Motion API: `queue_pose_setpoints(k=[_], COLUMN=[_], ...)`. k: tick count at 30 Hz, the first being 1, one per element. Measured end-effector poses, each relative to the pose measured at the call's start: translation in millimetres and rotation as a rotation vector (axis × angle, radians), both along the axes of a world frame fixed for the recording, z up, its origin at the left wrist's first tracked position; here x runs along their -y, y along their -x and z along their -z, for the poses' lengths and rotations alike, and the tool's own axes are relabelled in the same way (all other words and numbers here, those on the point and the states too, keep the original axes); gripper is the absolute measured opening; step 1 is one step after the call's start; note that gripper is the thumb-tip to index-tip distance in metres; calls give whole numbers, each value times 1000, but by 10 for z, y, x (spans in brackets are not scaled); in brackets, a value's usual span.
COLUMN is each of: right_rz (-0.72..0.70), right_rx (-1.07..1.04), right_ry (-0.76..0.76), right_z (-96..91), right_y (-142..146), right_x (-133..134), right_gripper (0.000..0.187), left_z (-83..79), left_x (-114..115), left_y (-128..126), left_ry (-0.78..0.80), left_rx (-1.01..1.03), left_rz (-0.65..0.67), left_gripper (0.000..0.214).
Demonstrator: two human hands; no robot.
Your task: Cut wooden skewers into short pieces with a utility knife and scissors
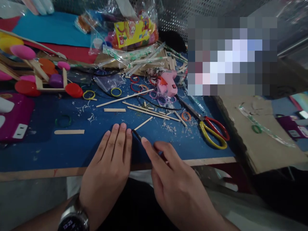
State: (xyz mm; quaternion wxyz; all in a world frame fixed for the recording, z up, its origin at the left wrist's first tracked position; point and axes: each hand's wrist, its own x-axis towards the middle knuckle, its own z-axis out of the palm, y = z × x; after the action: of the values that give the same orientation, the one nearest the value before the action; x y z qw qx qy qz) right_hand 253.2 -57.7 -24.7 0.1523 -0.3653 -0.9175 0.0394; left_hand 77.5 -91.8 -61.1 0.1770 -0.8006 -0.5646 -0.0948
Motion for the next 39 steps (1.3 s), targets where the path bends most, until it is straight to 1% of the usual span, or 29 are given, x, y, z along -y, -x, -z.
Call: queue_pose_setpoints(k=[3, 9, 22, 30, 39], right_rz=[-15, 7, -21, 8, 13], right_rx=[6, 11, -15, -41, -58], right_ry=[-6, 77, 82, 141, 155], right_z=[0, -30, -34, -17, -14], right_y=[28, 12, 72, 117, 66], right_x=[-30, -48, -99, -150, -113], right_gripper=[47, 50, 51, 52, 54], left_z=[10, 16, 28, 11, 28], left_x=[1, 5, 20, 25, 53], left_y=[15, 9, 0, 7, 3], left_ry=[5, 5, -4, -3, 24], left_rx=[28, 32, 47, 53, 76], left_rz=[3, -15, -14, 2, -26], left_gripper=[50, 52, 53, 54, 53])
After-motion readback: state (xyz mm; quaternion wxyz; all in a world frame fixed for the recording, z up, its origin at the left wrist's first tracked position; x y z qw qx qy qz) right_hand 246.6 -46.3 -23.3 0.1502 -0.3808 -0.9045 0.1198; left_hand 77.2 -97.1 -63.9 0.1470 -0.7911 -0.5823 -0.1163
